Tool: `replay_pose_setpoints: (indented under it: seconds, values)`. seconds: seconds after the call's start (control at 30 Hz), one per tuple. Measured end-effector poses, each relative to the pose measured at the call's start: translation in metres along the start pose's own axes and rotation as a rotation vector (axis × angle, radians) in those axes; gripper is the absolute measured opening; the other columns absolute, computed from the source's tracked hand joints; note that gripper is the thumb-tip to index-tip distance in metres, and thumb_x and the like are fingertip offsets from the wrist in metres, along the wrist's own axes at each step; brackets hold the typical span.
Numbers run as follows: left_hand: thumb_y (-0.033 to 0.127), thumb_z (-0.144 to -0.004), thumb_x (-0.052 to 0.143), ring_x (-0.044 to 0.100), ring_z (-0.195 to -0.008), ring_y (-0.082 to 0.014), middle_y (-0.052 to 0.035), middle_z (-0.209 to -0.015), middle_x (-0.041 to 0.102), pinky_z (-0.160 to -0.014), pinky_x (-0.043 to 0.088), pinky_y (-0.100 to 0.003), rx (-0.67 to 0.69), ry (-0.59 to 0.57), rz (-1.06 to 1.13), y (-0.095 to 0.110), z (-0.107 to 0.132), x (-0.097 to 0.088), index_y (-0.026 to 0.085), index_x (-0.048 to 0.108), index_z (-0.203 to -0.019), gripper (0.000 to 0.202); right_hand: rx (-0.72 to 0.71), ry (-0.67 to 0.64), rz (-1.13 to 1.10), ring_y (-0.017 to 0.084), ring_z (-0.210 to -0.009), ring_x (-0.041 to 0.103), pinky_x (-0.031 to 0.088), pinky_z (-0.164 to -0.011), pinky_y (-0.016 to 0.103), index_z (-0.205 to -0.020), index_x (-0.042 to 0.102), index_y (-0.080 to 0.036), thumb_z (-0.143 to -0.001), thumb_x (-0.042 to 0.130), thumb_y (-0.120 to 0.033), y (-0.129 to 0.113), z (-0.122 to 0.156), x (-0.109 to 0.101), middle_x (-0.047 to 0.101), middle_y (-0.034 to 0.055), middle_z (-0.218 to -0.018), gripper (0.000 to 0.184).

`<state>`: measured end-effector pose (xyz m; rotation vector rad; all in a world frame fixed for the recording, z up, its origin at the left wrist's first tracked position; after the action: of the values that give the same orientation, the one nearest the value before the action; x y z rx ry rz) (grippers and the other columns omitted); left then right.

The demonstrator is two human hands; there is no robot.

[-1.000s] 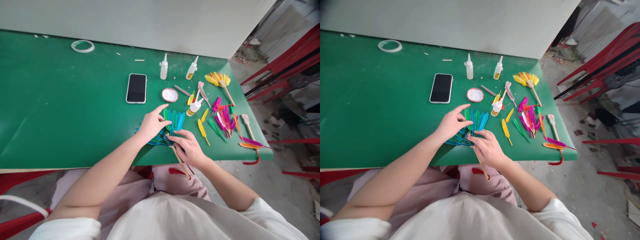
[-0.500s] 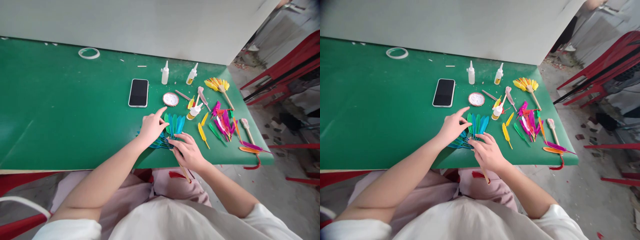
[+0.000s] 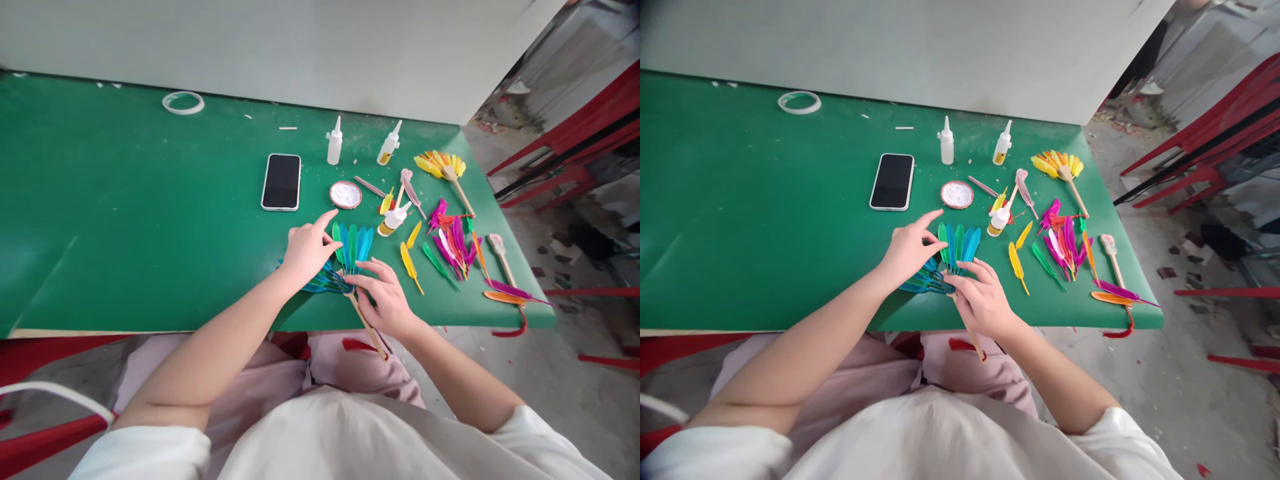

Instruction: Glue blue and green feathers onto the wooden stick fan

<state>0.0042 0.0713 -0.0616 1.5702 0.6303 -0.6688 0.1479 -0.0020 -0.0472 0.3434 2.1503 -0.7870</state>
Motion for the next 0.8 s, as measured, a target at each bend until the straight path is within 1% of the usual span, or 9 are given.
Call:
replay_pose_setpoints:
  seconds: [0.13, 0.4, 0.47, 0.53, 0.63, 0.73, 0.8]
  values:
    - [0.027, -0.075, 0.062, 0.061, -0.076, -0.0152, 0.0032, -0.072, 0.067, -0.081, 0.039, -0.032, -0.003, -0.004, -0.001, 0.0, 0.0, -0.001, 0.027, 0.037, -0.129, 0.059, -0.023, -0.046, 0.022, 0.018, -0.115, 0.047, 0.034, -0.102, 0.044, -0.111, 0.052, -0.024, -0.076, 0.045, -0.007, -0.002, 0.0, 0.005, 0.067, 0.0006, -0.098, 0.04]
    - [0.028, -0.076, 0.061, 0.06, -0.077, -0.0162, 0.0029, -0.072, 0.066, -0.081, 0.039, -0.033, -0.025, -0.025, -0.03, 0.0, 0.0, -0.001, 0.027, 0.038, -0.129, 0.058, -0.031, -0.07, 0.054, 0.019, -0.112, 0.049, 0.035, -0.101, 0.045, -0.113, 0.051, -0.024, -0.076, 0.044, -0.007, -0.003, 0.0, 0.008, 0.066, 0.0006, -0.1, 0.042]
    - [0.029, -0.076, 0.061, 0.06, -0.079, -0.0169, 0.0026, -0.073, 0.067, -0.081, 0.038, -0.034, -0.032, -0.029, -0.036, -0.002, -0.001, -0.004, 0.027, 0.038, -0.129, 0.058, -0.038, -0.073, 0.057, 0.019, -0.111, 0.049, 0.036, -0.1, 0.045, -0.113, 0.051, -0.024, -0.076, 0.044, -0.007, -0.004, -0.001, 0.009, 0.066, 0.0008, -0.1, 0.041]
    - [0.031, -0.076, 0.059, 0.06, -0.081, -0.0174, 0.002, -0.075, 0.067, -0.081, 0.039, -0.034, -0.054, -0.011, -0.027, -0.008, -0.004, -0.012, 0.027, 0.038, -0.129, 0.057, -0.046, -0.069, 0.057, 0.02, -0.11, 0.05, 0.036, -0.1, 0.045, -0.113, 0.051, -0.023, -0.076, 0.045, -0.007, -0.005, -0.001, 0.008, 0.066, 0.0009, -0.1, 0.04]
    - [0.035, -0.078, 0.055, 0.059, -0.076, -0.0167, 0.0002, -0.079, 0.067, -0.072, 0.041, -0.031, -0.114, 0.02, 0.035, -0.024, -0.007, -0.027, 0.027, 0.04, -0.128, 0.053, -0.05, -0.074, 0.052, 0.019, -0.11, 0.05, 0.036, -0.1, 0.045, -0.113, 0.05, -0.023, -0.075, 0.046, -0.007, -0.005, -0.002, 0.008, 0.066, 0.0007, -0.099, 0.041]
    - [0.041, -0.079, 0.052, 0.057, -0.063, -0.0154, -0.002, -0.077, 0.066, -0.059, 0.041, -0.027, -0.172, -0.074, 0.074, -0.037, -0.008, -0.031, 0.025, 0.045, -0.124, 0.048, -0.051, -0.074, 0.041, 0.019, -0.11, 0.05, 0.036, -0.1, 0.045, -0.113, 0.05, -0.023, -0.076, 0.045, -0.007, -0.005, -0.002, 0.008, 0.066, 0.0007, -0.1, 0.041]
    - [0.043, -0.077, 0.053, 0.055, -0.058, -0.0147, -0.0026, -0.077, 0.066, -0.054, 0.039, -0.026, -0.179, -0.15, 0.093, -0.04, -0.006, -0.029, 0.024, 0.048, -0.121, 0.049, -0.05, -0.067, 0.035, 0.02, -0.11, 0.05, 0.037, -0.099, 0.044, -0.113, 0.05, -0.023, -0.077, 0.045, -0.008, -0.005, -0.001, 0.008, 0.066, 0.0013, -0.101, 0.039]
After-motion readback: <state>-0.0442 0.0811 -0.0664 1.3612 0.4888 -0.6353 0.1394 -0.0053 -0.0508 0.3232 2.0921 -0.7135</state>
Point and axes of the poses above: each hand's wrist, its own z-axis away from the middle knuckle, its own x-axis out of the palm, y = z × x, the point moved 7 cm from there along -z, towards the middle knuckle
